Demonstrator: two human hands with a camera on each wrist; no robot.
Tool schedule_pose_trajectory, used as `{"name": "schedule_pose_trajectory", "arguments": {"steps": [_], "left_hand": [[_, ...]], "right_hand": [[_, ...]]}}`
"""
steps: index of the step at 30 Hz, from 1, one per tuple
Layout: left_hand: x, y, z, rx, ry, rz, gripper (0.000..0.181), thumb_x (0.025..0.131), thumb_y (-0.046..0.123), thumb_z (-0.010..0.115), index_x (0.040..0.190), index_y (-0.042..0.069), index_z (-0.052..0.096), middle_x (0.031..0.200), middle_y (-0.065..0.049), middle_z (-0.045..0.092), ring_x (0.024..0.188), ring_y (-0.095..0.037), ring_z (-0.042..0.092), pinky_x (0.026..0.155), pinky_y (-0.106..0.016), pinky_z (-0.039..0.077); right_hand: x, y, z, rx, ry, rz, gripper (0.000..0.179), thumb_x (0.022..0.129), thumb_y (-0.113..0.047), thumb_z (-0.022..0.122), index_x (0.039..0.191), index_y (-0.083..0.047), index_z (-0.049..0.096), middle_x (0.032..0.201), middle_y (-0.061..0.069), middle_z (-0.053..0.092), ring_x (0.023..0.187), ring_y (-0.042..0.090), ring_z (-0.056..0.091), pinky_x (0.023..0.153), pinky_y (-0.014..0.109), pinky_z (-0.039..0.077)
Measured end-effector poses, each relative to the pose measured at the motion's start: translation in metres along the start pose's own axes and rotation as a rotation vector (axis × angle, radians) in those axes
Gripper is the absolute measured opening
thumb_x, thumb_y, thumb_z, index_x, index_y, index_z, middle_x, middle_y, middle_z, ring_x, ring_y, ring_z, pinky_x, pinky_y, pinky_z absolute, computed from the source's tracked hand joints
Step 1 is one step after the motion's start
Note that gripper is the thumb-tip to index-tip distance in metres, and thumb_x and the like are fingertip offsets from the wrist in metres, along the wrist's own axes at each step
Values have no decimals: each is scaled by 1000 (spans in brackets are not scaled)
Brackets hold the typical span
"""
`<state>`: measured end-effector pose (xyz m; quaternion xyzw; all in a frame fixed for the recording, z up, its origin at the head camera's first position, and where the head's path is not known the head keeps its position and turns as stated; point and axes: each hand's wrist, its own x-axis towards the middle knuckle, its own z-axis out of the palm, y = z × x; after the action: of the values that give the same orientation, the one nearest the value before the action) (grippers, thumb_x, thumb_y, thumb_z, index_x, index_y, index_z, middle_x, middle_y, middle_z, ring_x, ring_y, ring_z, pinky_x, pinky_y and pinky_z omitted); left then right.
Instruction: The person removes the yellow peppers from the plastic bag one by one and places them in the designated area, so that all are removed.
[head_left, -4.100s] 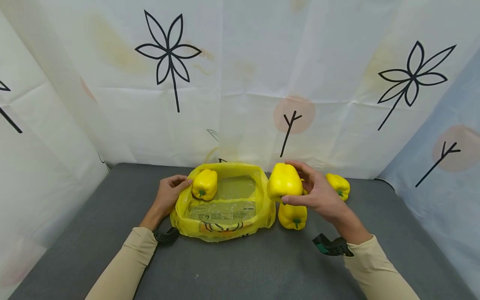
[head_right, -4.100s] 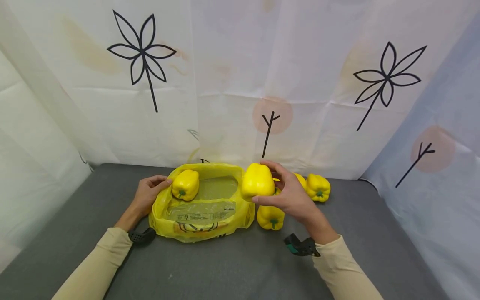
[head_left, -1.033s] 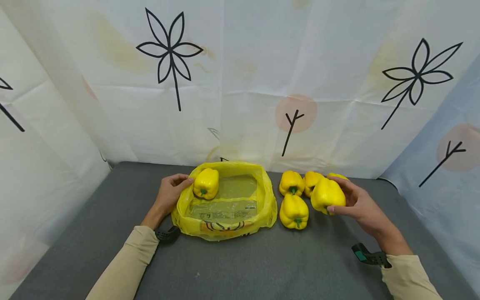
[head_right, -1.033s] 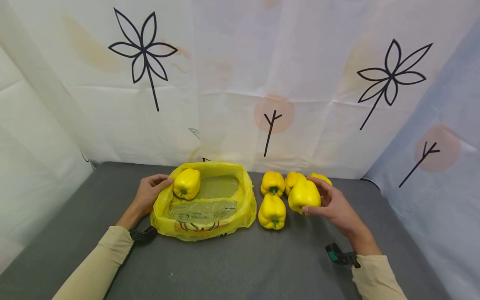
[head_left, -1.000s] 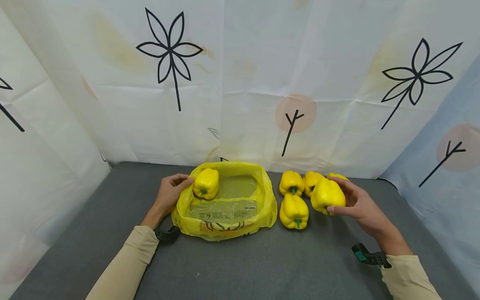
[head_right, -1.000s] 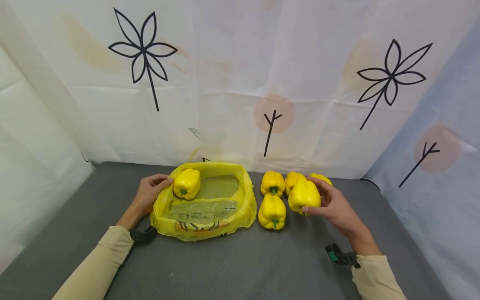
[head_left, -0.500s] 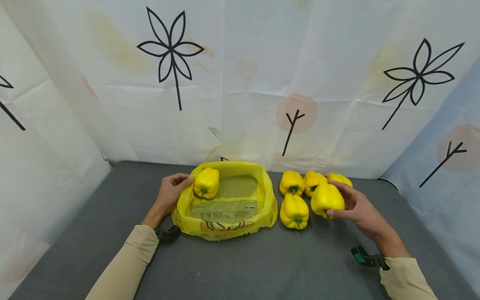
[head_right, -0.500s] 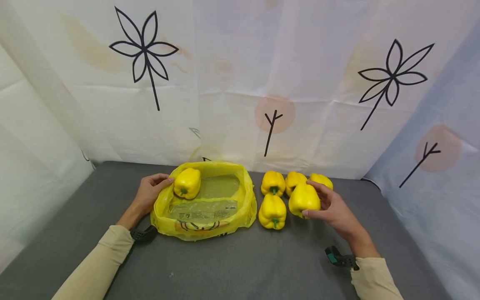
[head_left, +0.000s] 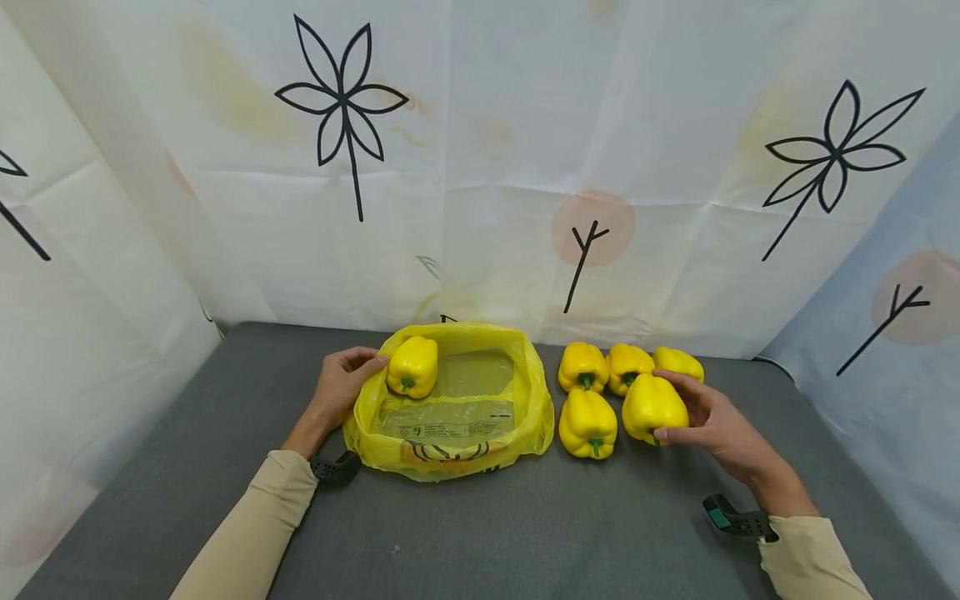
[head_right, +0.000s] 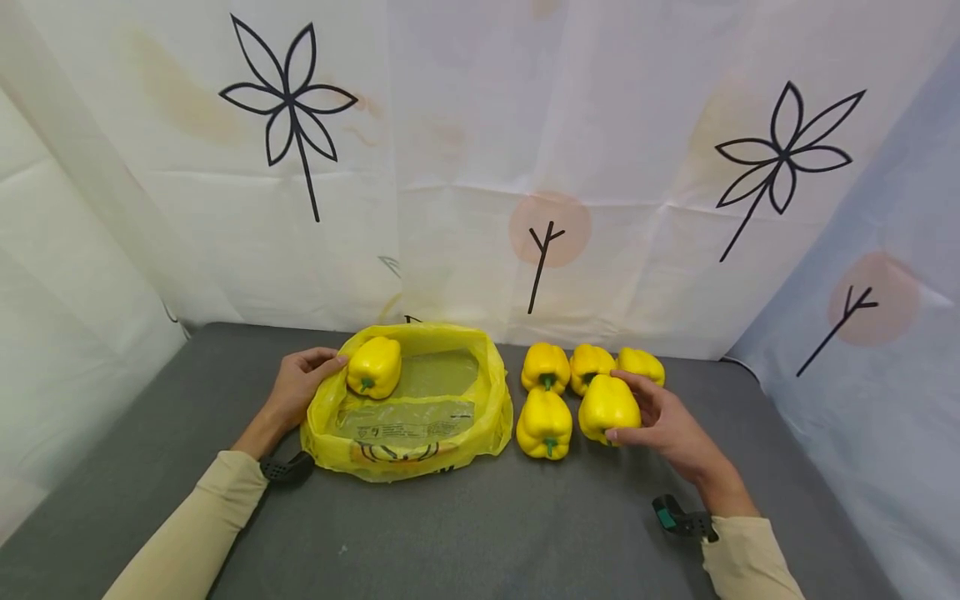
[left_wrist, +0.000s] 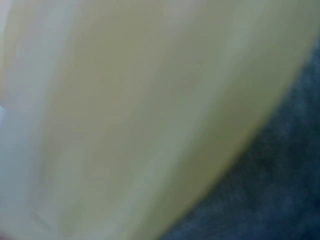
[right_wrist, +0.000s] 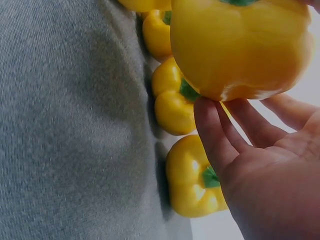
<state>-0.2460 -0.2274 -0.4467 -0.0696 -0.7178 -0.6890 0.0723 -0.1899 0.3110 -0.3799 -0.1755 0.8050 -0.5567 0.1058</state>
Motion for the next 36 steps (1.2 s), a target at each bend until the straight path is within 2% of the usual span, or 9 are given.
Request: {"name": "schedule_pose_trajectory", "arguments": {"steps": [3, 9, 25, 36], "left_hand": [[0, 0, 0, 4, -1, 0, 35, 100, 16, 68, 112, -16, 64, 92, 0, 67, 82, -12, 67, 72, -25, 60], [1, 1, 0, 11, -1, -6, 35, 100, 16, 68, 113, -16, 63, 92, 0, 67, 82, -12, 67, 73, -24, 59], [0, 3, 0, 15, -1, -9, 35, 100, 17, 68, 113, -15, 64, 92, 0, 67, 82, -11, 67, 73, -24, 60], [-1, 2, 0, 4, -6, 2, 35, 101, 16, 67, 114, -17, 63, 92, 1, 67, 82, -11, 67, 72, -24, 60]], "right_hand": [[0, 2, -1, -5, -13, -6, 84, 92, 0, 72, 158, 4, 21, 153, 26, 28, 117, -2, 54, 90, 21, 53], [2, 7, -1, -20, -35, 32, 86, 90, -4, 76, 158, 2, 23, 154, 24, 29, 119, -4, 52, 91, 21, 52], [3, 16, -1, -24, -95, 19, 87, 92, -5, 73, 159, 3, 19, 161, 31, 16, 123, -14, 43, 93, 17, 49], [4, 24, 1, -18, -113, 30, 85, 92, -4, 74, 158, 4, 22, 161, 32, 17, 122, -12, 47, 92, 21, 52]]}}
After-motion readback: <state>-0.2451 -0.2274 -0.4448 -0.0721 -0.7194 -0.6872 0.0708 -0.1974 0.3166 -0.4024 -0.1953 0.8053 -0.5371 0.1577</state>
